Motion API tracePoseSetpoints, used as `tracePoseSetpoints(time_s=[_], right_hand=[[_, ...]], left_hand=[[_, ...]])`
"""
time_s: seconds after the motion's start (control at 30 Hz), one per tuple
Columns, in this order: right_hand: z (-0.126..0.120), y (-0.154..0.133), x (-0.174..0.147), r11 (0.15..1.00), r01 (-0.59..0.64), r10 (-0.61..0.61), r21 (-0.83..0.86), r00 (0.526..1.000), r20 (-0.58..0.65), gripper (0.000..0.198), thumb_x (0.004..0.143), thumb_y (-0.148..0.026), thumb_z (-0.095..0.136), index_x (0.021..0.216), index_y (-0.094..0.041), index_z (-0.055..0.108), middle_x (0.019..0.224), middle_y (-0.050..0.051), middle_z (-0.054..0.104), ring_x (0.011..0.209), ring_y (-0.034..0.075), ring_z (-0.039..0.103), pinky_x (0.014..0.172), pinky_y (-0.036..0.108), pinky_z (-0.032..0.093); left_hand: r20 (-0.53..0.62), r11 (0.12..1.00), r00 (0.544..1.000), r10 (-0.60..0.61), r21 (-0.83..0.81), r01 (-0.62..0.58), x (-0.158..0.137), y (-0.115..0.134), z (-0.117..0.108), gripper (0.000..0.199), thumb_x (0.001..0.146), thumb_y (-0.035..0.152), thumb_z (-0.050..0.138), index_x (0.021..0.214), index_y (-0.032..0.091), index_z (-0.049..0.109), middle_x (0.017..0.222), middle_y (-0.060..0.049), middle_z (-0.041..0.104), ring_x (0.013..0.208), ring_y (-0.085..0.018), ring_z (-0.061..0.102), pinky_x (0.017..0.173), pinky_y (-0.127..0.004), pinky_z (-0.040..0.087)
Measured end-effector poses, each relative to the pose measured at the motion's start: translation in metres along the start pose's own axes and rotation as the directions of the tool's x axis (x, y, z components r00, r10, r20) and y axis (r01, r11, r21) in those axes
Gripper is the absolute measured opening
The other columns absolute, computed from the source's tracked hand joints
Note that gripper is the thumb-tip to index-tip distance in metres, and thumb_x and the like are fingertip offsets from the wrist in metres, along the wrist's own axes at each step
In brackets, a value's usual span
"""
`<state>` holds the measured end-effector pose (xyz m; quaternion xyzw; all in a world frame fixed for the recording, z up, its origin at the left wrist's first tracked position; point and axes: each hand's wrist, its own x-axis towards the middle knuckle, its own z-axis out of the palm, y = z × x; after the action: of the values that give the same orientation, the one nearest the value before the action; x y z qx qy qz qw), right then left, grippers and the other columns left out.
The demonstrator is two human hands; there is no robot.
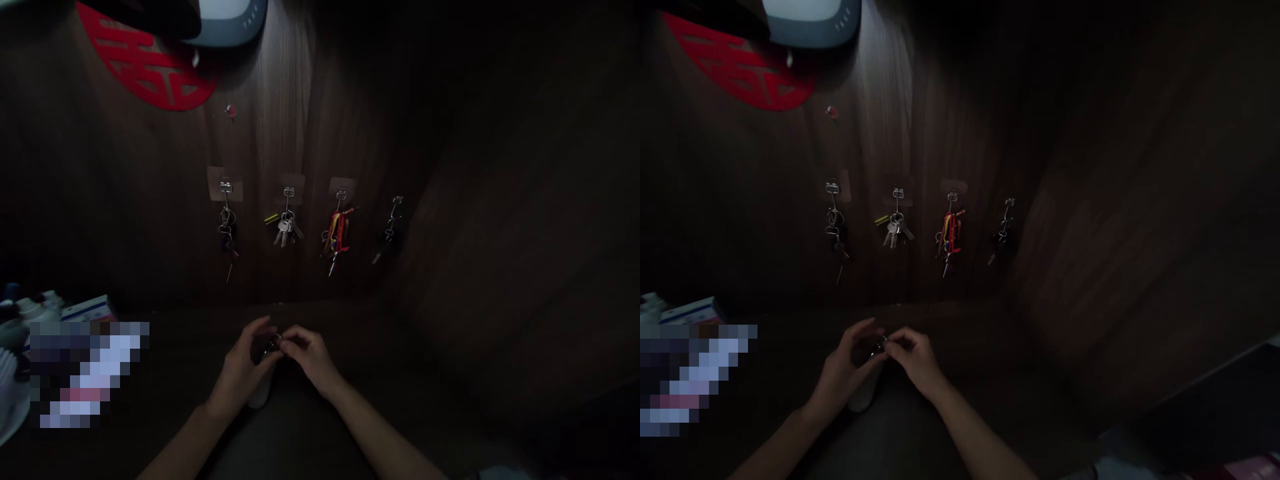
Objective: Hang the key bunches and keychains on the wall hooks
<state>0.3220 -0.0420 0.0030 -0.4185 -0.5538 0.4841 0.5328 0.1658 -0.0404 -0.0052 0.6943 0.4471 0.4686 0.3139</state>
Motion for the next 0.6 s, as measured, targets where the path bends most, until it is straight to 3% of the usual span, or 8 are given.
tracePoseSetpoints(time_s=[0.2, 0.4, 0.6], right_hand=[[-0.02, -0.007, 0.006, 0.999, 0.044, -0.041, 0.015, 0.984, -0.175, 0.02, 0.072, -0.04, 0.064, 0.073, -0.02, 0.065, 0.075, 0.002, 0.066, 0.069, 0.016, 0.058, 0.062, 0.025, 0.043], [-0.046, -0.02, 0.01, 0.991, 0.13, -0.12, 0.01, 0.944, -0.308, 0.023, 0.073, -0.042, 0.064, 0.075, -0.02, 0.064, 0.075, 0.003, 0.067, 0.073, 0.018, 0.06, 0.065, 0.028, 0.045], [-0.079, -0.042, 0.019, 0.975, 0.209, -0.221, -0.074, 0.885, -0.409, 0.024, 0.072, -0.043, 0.065, 0.077, -0.02, 0.064, 0.076, 0.003, 0.067, 0.073, 0.018, 0.06, 0.064, 0.027, 0.045]], left_hand=[[0.011, 0.999, 1.0, -0.011, 0.046, 0.01, 0.003, -0.006, -0.01, 0.038, 0.081, 0.034, 0.055, 0.117, 0.03, 0.044, 0.107, -0.002, 0.064, 0.103, -0.021, 0.06, 0.092, -0.035, 0.043], [0.121, 0.996, 0.99, -0.067, 0.066, 0.06, 0.006, -0.023, -0.016, 0.028, 0.081, 0.035, 0.052, 0.108, 0.028, 0.054, 0.097, -0.002, 0.069, 0.094, -0.022, 0.063, 0.085, -0.033, 0.047], [0.228, 0.995, 0.97, -0.078, 0.081, 0.061, 0.008, -0.019, -0.014, 0.022, 0.079, 0.035, 0.052, 0.099, 0.028, 0.06, 0.097, -0.001, 0.07, 0.095, -0.022, 0.064, 0.086, -0.033, 0.048]])
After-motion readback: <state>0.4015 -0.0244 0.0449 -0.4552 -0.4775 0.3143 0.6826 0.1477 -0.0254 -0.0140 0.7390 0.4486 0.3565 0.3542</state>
